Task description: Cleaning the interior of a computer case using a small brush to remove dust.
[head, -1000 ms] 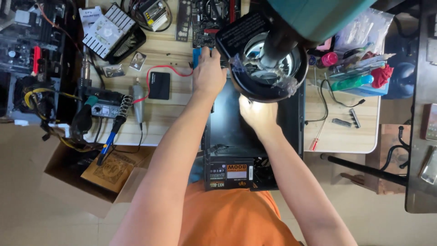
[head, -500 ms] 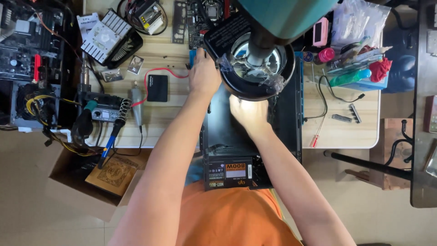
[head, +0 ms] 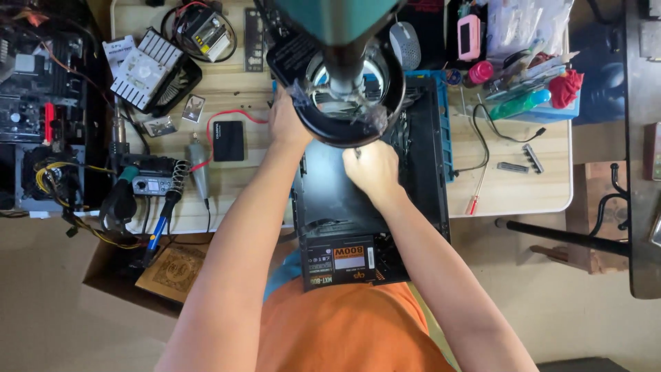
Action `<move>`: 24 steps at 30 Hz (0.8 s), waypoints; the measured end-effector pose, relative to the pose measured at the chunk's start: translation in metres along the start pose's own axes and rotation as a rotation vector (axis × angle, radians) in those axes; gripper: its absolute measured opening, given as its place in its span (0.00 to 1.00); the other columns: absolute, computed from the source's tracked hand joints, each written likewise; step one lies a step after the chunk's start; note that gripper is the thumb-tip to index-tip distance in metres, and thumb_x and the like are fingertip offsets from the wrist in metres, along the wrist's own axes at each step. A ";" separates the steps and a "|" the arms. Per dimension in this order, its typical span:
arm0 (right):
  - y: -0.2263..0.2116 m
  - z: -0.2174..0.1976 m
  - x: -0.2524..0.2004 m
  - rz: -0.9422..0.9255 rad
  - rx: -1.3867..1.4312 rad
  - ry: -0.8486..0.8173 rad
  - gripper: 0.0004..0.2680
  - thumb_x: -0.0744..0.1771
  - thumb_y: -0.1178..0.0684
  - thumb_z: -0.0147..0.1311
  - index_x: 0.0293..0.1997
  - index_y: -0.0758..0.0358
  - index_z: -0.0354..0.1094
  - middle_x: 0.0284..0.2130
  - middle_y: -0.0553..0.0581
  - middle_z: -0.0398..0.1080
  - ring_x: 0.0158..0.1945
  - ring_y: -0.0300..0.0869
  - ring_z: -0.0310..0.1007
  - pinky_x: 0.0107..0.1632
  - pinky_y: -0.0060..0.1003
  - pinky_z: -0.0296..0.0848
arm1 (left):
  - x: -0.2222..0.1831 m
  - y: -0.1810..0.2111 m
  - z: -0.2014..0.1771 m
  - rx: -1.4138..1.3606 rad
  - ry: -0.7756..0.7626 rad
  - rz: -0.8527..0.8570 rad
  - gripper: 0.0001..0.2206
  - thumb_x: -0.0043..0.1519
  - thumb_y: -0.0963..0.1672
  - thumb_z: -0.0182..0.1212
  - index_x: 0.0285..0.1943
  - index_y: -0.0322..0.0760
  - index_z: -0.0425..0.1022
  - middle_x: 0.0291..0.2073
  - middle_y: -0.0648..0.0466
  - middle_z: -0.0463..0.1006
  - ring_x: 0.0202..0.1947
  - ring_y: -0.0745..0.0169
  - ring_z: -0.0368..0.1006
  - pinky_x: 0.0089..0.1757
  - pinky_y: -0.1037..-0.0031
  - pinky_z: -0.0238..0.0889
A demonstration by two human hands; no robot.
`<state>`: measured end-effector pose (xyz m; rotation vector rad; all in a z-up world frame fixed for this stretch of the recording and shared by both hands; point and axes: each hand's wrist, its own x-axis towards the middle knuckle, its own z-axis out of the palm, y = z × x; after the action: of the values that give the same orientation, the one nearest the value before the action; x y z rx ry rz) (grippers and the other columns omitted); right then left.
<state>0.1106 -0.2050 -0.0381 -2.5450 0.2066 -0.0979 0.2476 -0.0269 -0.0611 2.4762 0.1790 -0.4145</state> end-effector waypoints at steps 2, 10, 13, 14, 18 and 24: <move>-0.007 -0.003 -0.009 -0.211 0.024 0.144 0.10 0.68 0.48 0.58 0.27 0.59 0.74 0.22 0.62 0.75 0.35 0.63 0.82 0.39 0.57 0.80 | 0.005 -0.009 0.008 0.132 0.001 0.012 0.42 0.66 0.61 0.63 0.82 0.35 0.58 0.79 0.46 0.66 0.80 0.50 0.60 0.73 0.51 0.59; -0.028 -0.026 0.000 -0.027 0.052 0.107 0.10 0.67 0.49 0.57 0.28 0.62 0.73 0.21 0.62 0.75 0.35 0.63 0.82 0.41 0.54 0.81 | -0.026 0.038 -0.037 -0.008 0.047 -0.052 0.45 0.62 0.61 0.66 0.81 0.31 0.60 0.76 0.42 0.69 0.80 0.47 0.61 0.72 0.48 0.60; -0.016 -0.009 -0.001 -0.259 0.190 0.240 0.07 0.68 0.54 0.61 0.29 0.60 0.75 0.22 0.59 0.75 0.33 0.59 0.80 0.38 0.48 0.81 | -0.026 0.027 -0.022 -0.031 0.063 -0.109 0.43 0.61 0.63 0.65 0.78 0.35 0.64 0.73 0.43 0.72 0.77 0.46 0.64 0.69 0.48 0.63; -0.015 -0.008 0.003 -0.157 0.110 0.118 0.07 0.68 0.52 0.57 0.31 0.60 0.74 0.25 0.60 0.77 0.36 0.60 0.82 0.42 0.52 0.81 | -0.025 0.023 -0.017 -0.043 0.074 -0.135 0.42 0.61 0.64 0.65 0.76 0.36 0.67 0.71 0.43 0.74 0.76 0.46 0.66 0.68 0.48 0.65; -0.021 -0.007 -0.002 -0.143 0.092 0.136 0.11 0.70 0.46 0.58 0.33 0.61 0.74 0.25 0.64 0.75 0.38 0.63 0.81 0.43 0.54 0.81 | -0.005 0.006 -0.002 -0.088 0.130 -0.219 0.40 0.59 0.67 0.64 0.72 0.41 0.74 0.65 0.45 0.79 0.72 0.45 0.70 0.65 0.47 0.69; -0.010 -0.005 0.003 -0.142 0.103 0.163 0.10 0.70 0.50 0.57 0.33 0.63 0.74 0.24 0.63 0.75 0.36 0.63 0.81 0.43 0.51 0.81 | 0.029 -0.025 0.037 0.096 0.032 -0.089 0.45 0.59 0.65 0.68 0.83 0.48 0.62 0.75 0.48 0.70 0.76 0.44 0.67 0.68 0.51 0.66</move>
<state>0.1140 -0.1997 -0.0282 -2.4469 0.0811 -0.3627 0.2599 -0.0284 -0.1125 2.5771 0.2896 -0.4296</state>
